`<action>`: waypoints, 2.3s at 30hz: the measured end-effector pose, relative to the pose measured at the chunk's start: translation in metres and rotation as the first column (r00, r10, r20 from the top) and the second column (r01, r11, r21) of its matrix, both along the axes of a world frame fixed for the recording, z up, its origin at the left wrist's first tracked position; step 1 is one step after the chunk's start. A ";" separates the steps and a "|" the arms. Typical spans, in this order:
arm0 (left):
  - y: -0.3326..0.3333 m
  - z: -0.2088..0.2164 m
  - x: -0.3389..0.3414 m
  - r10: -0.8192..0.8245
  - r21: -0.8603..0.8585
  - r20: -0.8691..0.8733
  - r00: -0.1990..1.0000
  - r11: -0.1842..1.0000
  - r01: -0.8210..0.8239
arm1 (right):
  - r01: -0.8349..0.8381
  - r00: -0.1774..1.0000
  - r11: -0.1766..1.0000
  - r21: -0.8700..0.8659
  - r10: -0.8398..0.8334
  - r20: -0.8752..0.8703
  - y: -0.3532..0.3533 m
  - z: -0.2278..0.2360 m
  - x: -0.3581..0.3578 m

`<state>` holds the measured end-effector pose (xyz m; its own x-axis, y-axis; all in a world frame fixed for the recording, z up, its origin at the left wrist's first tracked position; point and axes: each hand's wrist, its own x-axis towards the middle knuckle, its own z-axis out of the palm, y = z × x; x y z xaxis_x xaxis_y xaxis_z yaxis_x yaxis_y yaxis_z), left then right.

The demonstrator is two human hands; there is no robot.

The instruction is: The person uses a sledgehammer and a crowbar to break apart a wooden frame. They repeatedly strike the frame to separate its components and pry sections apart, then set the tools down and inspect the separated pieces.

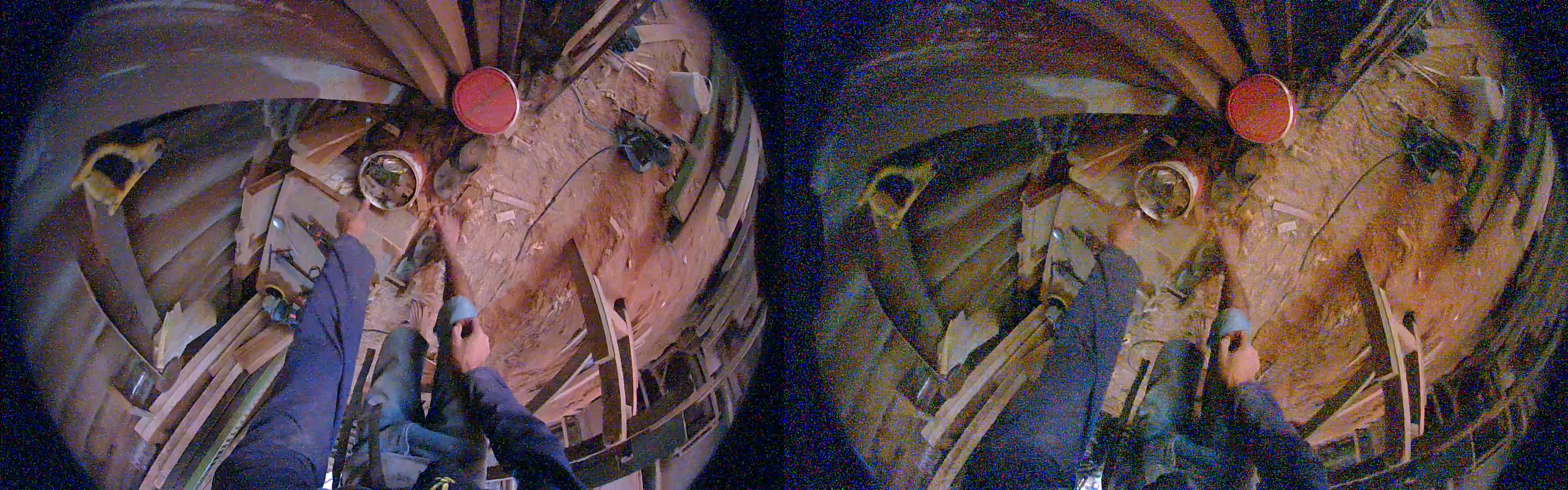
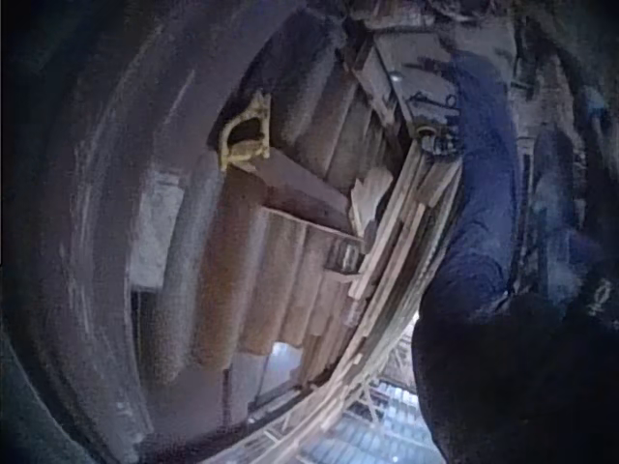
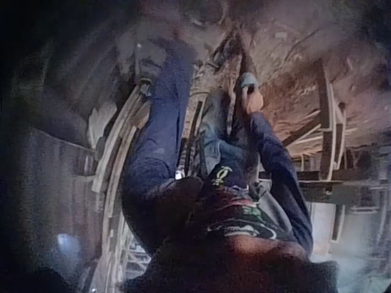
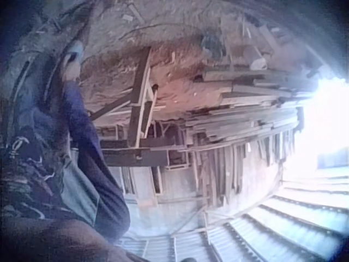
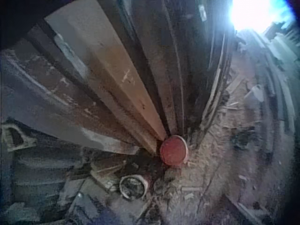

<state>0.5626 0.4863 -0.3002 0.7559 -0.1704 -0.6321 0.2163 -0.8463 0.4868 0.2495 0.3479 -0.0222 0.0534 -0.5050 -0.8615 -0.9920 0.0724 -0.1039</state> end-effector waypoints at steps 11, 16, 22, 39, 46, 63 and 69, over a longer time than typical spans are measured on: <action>0.100 0.122 -0.170 0.068 -0.077 -0.320 0.945 0.992 -0.097 | 0.023 0.999 0.997 -0.074 -0.020 0.033 0.081 0.001 -0.054; 0.181 0.203 -0.215 -0.207 -0.113 -0.297 0.932 0.977 0.181 | 0.180 0.934 0.978 -0.104 -0.136 0.330 0.152 -0.019 -0.121; 0.332 0.254 -0.213 -0.355 -0.124 -0.182 0.917 0.934 0.337 | 0.712 0.464 0.659 0.244 -0.702 0.540 0.222 0.017 -0.240; 0.115 0.329 -0.210 -0.864 -0.279 -0.225 0.450 0.499 0.820 | 0.976 -0.093 -0.177 -0.124 -0.862 0.499 0.462 0.166 -0.399; -0.052 0.369 -0.319 -0.946 -0.413 -0.123 0.300 0.324 0.851 | 0.456 0.340 -0.327 -0.828 -0.795 0.502 0.415 0.285 -0.456; -0.149 0.365 -0.406 -0.937 -0.411 -0.297 0.185 0.301 0.860 | 0.428 -0.138 -0.356 -0.831 -0.934 0.329 0.401 0.240 -0.612; -0.269 0.371 -0.455 -0.893 -0.508 -0.283 0.350 0.449 0.735 | 0.546 -0.182 -0.768 -0.334 -0.498 0.848 0.370 0.314 -0.600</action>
